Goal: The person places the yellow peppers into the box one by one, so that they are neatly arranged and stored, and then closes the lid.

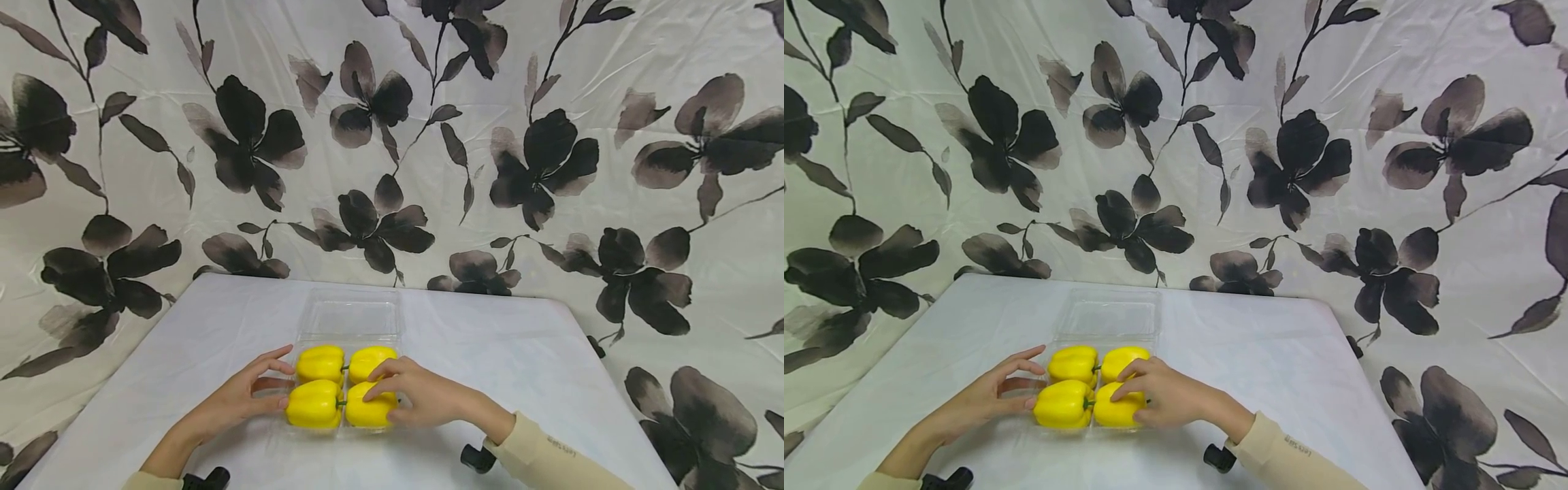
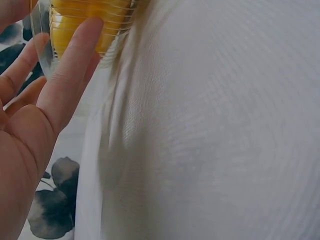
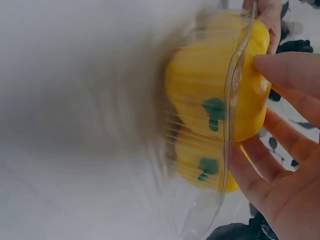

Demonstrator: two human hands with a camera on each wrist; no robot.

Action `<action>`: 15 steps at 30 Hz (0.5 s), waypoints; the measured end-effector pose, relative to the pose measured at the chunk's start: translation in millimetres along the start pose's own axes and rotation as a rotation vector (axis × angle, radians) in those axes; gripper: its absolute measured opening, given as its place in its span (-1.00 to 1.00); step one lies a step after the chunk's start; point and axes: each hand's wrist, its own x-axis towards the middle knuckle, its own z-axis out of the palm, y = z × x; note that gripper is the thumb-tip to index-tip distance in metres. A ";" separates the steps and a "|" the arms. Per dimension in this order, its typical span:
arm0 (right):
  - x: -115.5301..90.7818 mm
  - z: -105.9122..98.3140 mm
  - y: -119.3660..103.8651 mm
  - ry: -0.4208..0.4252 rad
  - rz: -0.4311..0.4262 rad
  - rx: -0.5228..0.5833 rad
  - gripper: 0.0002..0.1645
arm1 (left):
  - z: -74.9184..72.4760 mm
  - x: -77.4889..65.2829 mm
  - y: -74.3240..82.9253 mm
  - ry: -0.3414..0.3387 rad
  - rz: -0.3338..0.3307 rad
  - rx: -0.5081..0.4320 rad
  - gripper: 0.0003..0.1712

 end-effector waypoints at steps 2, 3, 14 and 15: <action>-0.2 -1.3 0.2 0.005 0.005 0.014 -0.49 | -0.1 0.3 0.1 0.000 -0.001 -0.001 -0.45; -0.4 -1.8 0.4 0.011 0.007 0.017 -0.48 | -0.2 0.5 0.0 0.000 -0.001 0.001 -0.45; 3.3 -21.3 15.6 0.153 0.073 0.123 -0.51 | 0.0 0.4 -0.5 0.004 -0.001 0.010 -0.44; 4.6 -23.8 18.4 0.170 0.079 0.139 -0.51 | 0.0 0.2 -0.4 0.005 0.001 0.011 -0.43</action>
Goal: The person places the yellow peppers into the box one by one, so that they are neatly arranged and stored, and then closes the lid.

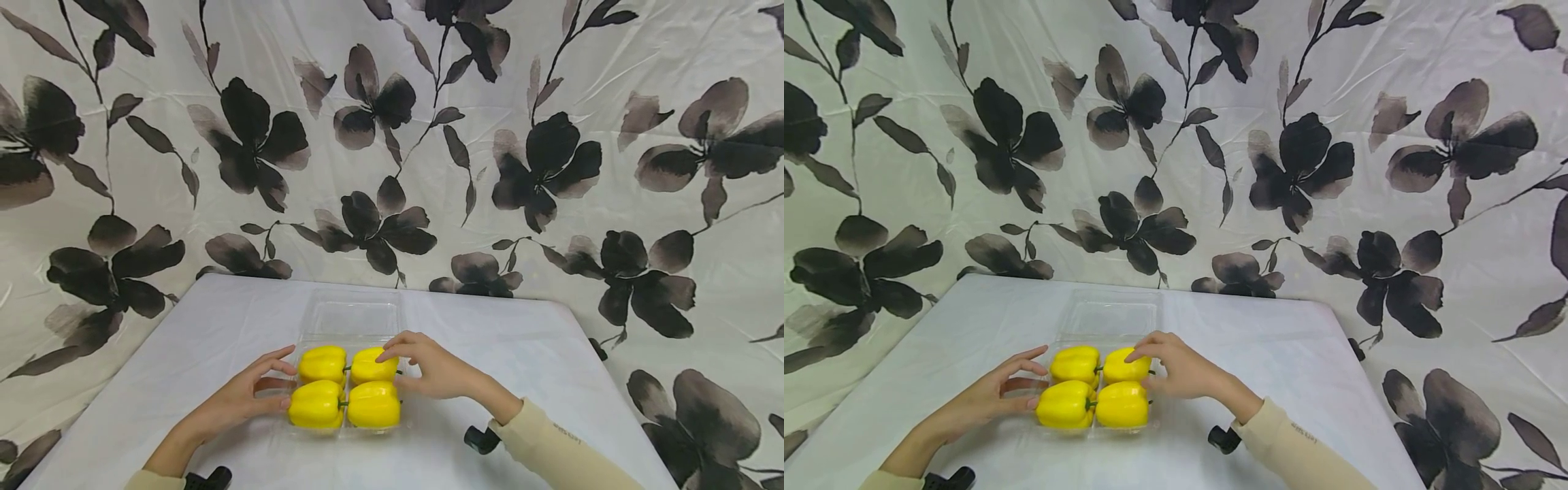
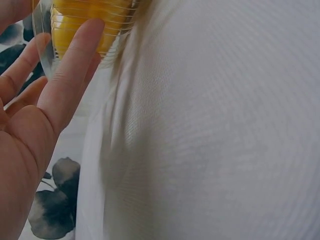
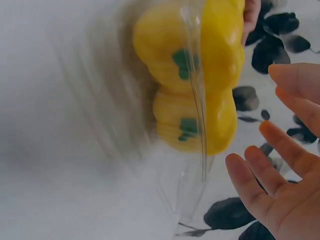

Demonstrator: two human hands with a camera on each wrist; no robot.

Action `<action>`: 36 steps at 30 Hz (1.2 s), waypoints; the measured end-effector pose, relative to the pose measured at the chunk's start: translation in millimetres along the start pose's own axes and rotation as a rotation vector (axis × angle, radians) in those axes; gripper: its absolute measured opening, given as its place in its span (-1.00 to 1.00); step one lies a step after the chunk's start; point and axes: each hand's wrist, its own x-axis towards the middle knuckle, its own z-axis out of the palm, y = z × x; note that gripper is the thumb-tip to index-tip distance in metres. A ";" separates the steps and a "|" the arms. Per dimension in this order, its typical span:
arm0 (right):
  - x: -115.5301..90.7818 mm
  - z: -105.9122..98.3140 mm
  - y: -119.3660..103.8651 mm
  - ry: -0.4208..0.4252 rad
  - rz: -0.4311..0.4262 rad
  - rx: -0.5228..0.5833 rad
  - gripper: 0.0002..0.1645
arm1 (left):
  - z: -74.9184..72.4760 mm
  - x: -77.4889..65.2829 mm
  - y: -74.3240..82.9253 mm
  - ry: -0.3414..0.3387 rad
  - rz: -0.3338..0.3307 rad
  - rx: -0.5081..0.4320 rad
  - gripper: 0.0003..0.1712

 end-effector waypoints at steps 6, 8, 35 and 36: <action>14.8 -13.6 18.2 0.091 0.039 0.046 -0.50 | -0.1 -1.0 -2.6 -0.007 0.021 -0.013 -0.45; 19.5 -17.7 23.9 0.112 0.055 0.048 -0.50 | -0.3 -1.0 -3.2 -0.009 0.024 -0.016 -0.46; 63.4 -18.8 104.2 0.201 0.309 0.118 -0.49 | 0.3 -0.9 -0.5 0.000 0.017 -0.010 -0.45; 63.0 -17.8 106.3 0.204 0.324 0.133 -0.49 | 0.5 -0.9 -0.2 0.000 0.017 -0.011 -0.45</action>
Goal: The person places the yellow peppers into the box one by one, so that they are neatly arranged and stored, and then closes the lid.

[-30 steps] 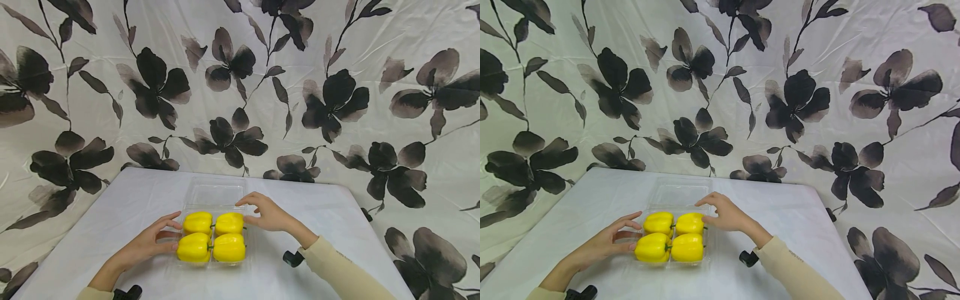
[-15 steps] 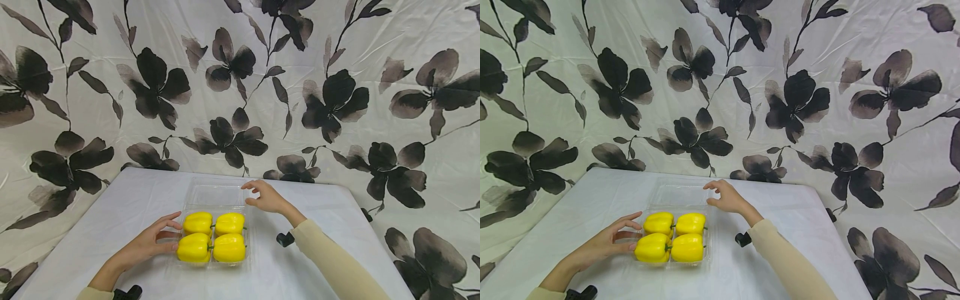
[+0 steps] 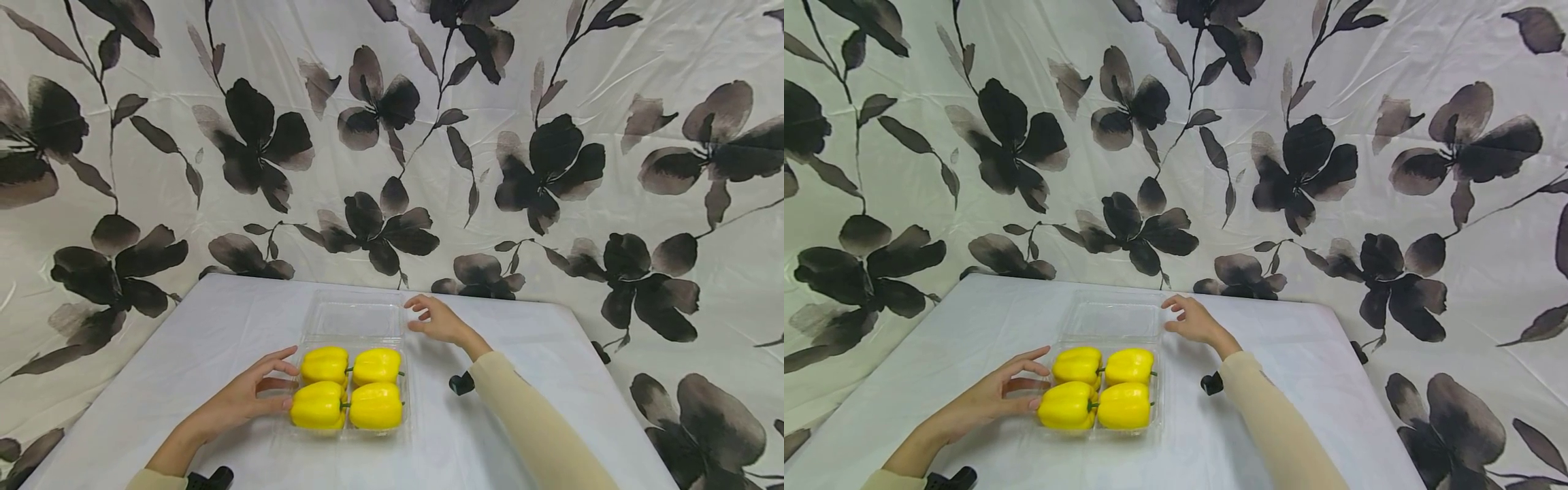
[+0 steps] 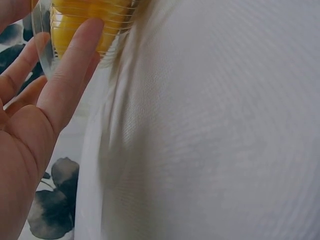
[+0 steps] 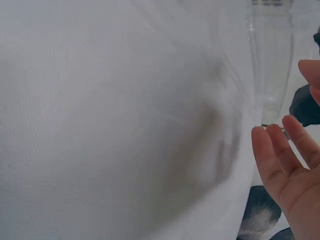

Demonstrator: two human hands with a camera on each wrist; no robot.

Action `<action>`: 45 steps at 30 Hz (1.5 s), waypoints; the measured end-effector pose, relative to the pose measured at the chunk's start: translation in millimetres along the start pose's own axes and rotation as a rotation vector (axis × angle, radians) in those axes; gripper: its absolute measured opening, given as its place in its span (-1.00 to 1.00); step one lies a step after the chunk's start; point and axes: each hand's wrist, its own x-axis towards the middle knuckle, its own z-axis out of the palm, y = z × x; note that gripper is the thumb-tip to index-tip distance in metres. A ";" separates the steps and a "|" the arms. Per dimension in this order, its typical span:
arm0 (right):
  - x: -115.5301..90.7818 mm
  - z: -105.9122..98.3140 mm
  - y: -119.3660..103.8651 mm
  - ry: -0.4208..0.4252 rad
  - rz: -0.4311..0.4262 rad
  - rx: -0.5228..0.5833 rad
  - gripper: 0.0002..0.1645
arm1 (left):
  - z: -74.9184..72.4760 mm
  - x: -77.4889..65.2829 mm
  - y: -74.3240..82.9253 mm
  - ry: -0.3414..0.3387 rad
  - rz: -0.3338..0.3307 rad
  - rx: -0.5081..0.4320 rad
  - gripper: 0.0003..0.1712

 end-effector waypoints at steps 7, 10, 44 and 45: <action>2.8 7.7 13.6 -0.015 0.087 0.101 -0.51 | 0.6 0.3 0.1 0.004 -0.003 0.002 -0.45; 4.3 11.3 14.1 -0.034 0.096 0.169 -0.52 | 0.0 0.6 -1.2 0.003 -0.001 -0.002 -0.45; -0.4 -1.0 -12.0 0.119 -0.075 0.091 -0.39 | -0.1 0.1 -1.0 0.008 -0.003 0.003 -0.45; -0.6 -1.3 -12.5 0.127 -0.083 0.085 -0.38 | -0.1 0.3 -1.4 0.007 -0.001 0.004 -0.44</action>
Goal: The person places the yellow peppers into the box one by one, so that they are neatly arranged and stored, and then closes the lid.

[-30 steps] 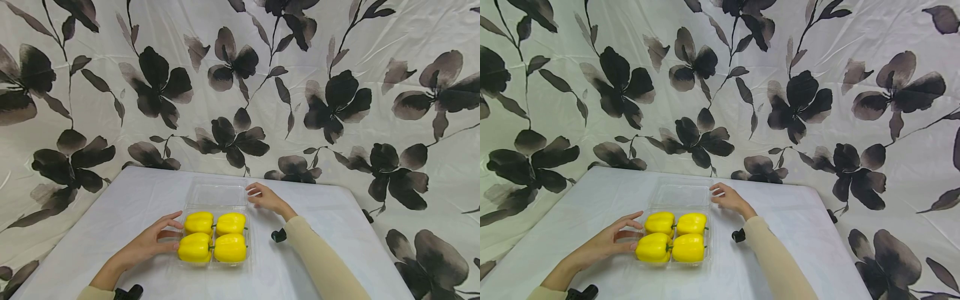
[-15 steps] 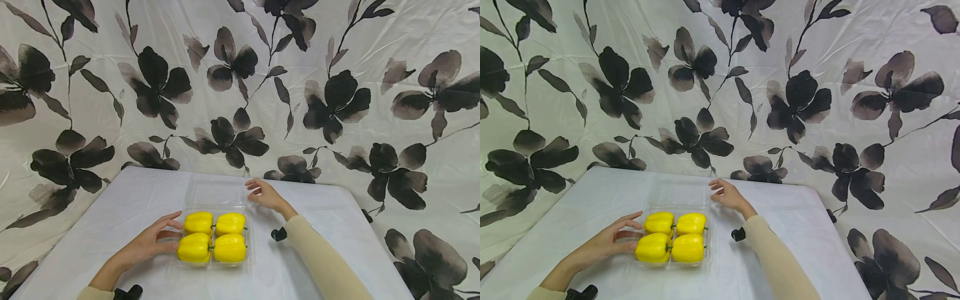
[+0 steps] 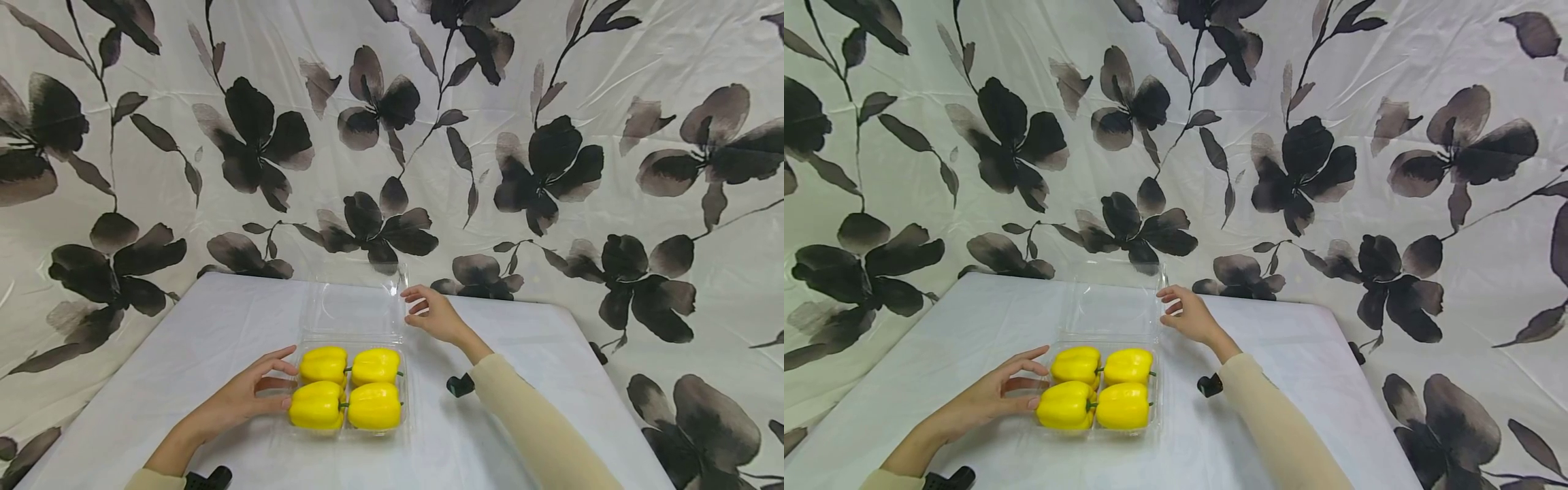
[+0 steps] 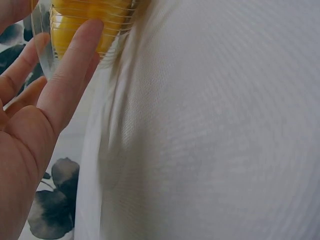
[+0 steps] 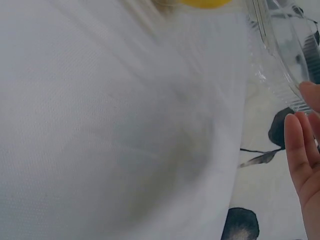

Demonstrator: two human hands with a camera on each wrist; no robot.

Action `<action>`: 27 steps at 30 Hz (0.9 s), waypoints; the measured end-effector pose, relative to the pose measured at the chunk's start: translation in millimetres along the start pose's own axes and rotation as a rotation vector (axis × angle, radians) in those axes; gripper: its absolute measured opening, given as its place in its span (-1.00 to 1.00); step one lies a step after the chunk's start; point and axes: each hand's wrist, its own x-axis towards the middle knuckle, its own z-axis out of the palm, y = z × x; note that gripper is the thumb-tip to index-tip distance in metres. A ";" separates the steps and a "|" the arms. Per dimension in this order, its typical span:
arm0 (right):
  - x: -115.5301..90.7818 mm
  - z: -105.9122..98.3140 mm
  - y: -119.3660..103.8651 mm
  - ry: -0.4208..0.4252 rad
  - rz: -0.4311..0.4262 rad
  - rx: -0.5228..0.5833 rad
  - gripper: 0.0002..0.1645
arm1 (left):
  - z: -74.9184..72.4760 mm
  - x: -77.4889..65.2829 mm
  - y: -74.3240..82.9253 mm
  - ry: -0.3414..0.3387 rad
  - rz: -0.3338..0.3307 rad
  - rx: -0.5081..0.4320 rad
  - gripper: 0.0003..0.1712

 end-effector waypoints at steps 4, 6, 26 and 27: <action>-1.1 -1.6 -3.1 0.021 -0.029 -0.015 -0.36 | -0.2 0.2 -0.6 0.001 0.003 -0.001 -0.44; -2.0 -2.3 -4.5 0.034 -0.042 -0.017 -0.35 | 0.0 0.5 -0.4 0.001 0.002 0.000 -0.44; -17.3 -7.3 -22.3 0.118 -0.090 0.016 -0.06 | 1.0 -0.1 -1.0 0.004 -0.006 0.008 -0.46; -18.2 -7.8 -22.4 0.118 -0.091 0.020 -0.04 | 1.1 0.1 -1.0 0.005 -0.005 0.009 -0.46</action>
